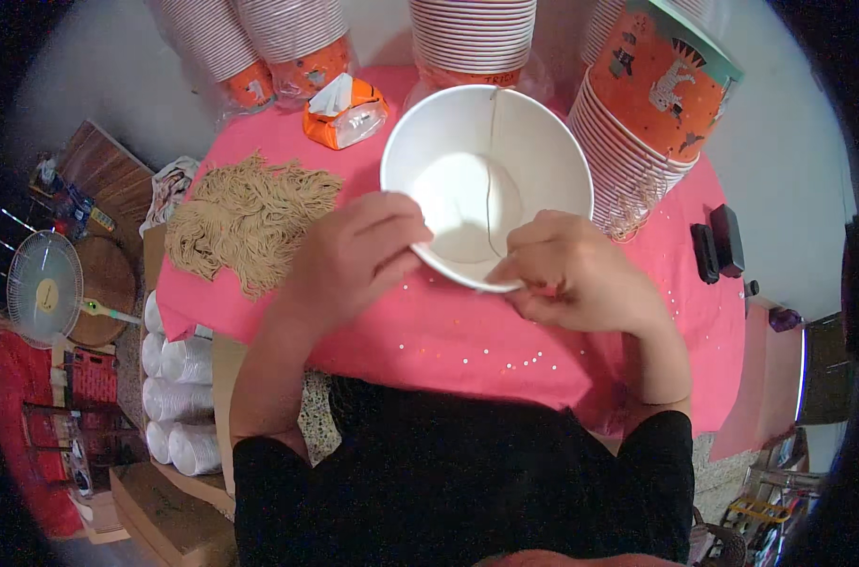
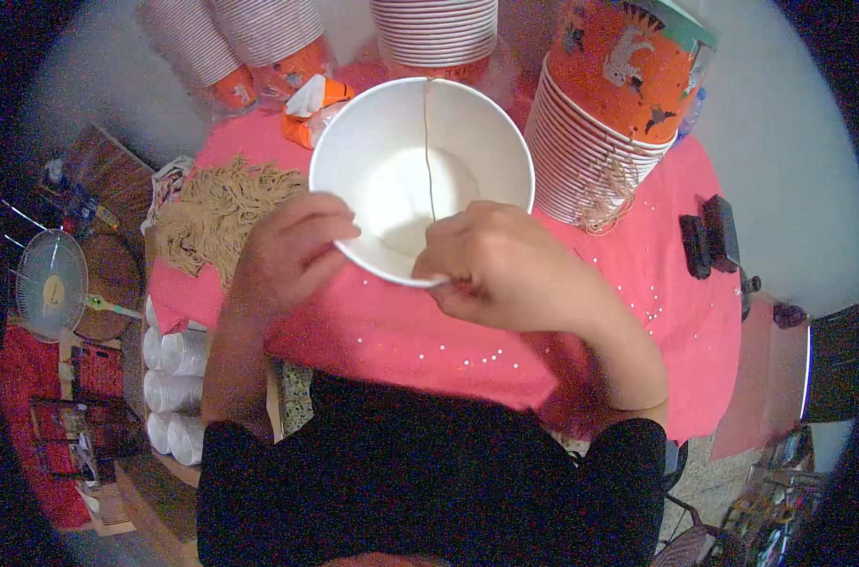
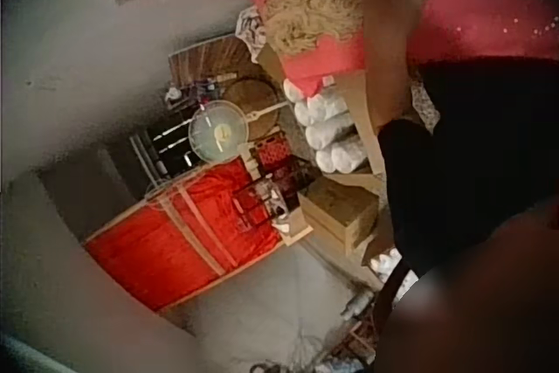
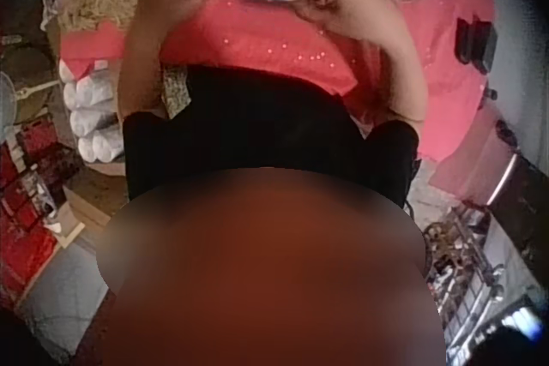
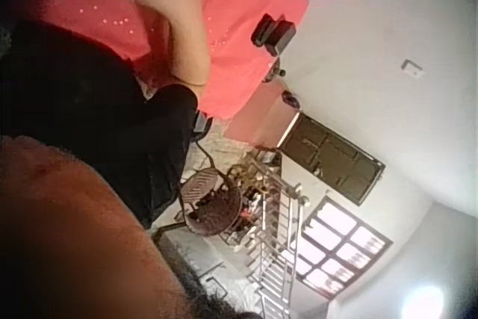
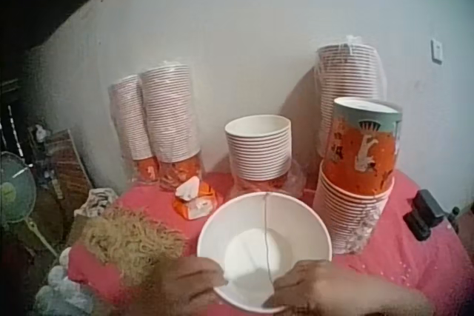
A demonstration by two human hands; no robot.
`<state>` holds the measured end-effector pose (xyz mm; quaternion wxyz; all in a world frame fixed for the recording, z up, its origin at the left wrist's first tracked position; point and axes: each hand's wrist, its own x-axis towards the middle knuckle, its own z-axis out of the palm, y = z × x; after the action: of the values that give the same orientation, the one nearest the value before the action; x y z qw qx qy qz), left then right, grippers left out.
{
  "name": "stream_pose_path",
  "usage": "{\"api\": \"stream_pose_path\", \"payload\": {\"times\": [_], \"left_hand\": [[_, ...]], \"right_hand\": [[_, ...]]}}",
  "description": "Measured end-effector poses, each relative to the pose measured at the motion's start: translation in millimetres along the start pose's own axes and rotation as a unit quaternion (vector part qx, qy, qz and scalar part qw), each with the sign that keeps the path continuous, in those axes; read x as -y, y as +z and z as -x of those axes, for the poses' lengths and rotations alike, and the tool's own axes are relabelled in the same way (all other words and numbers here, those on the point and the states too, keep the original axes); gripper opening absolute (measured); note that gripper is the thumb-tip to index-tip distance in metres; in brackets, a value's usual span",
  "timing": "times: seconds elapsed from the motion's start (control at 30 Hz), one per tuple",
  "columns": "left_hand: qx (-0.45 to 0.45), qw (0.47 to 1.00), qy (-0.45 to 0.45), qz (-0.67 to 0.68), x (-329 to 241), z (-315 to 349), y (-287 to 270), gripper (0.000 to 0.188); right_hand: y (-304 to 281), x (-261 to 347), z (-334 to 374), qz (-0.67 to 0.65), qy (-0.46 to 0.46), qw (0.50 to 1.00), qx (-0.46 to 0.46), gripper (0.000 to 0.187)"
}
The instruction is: Attaching rubber bands across the openings of paper cups as part of a manufacturing or packaging process.
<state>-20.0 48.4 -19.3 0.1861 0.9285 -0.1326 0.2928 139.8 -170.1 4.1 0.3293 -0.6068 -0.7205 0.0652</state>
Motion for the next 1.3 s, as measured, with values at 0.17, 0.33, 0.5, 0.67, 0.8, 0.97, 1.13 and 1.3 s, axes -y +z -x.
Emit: {"api": "stream_pose_path", "payload": {"times": [0.17,0.33,0.5,0.67,0.8,0.97,1.13,1.3], "left_hand": [[-0.168,0.984,-0.064,-0.006,2,-11,24,0.026],[-0.204,0.967,-0.093,0.121,-14,3,50,0.022],[-0.217,0.933,-0.169,0.231,-15,10,70,0.017],[-0.230,0.898,-0.224,0.299,-12,18,78,0.011],[-0.183,0.845,-0.295,0.407,-7,23,74,0.004],[-0.204,0.838,-0.302,0.406,10,25,59,0.008],[-0.269,0.783,-0.274,0.490,29,23,39,0.005],[-0.326,0.766,-0.234,0.503,34,11,16,0.006]], "right_hand": [[3,-3,-8,-0.057,0.121,0.989,-0.066,0.011],[11,4,-15,-0.119,0.215,0.964,-0.103,0.011],[24,7,-22,-0.066,0.197,0.974,-0.093,0.014],[36,7,-30,-0.067,0.173,0.978,-0.095,0.018],[26,5,-31,-0.091,0.174,0.980,-0.037,0.021],[11,-14,-32,-0.004,0.198,0.980,-0.025,0.023],[9,-30,-44,0.066,0.178,0.982,-0.011,0.020],[2,-28,-64,0.058,0.139,0.988,-0.016,0.021]]}}
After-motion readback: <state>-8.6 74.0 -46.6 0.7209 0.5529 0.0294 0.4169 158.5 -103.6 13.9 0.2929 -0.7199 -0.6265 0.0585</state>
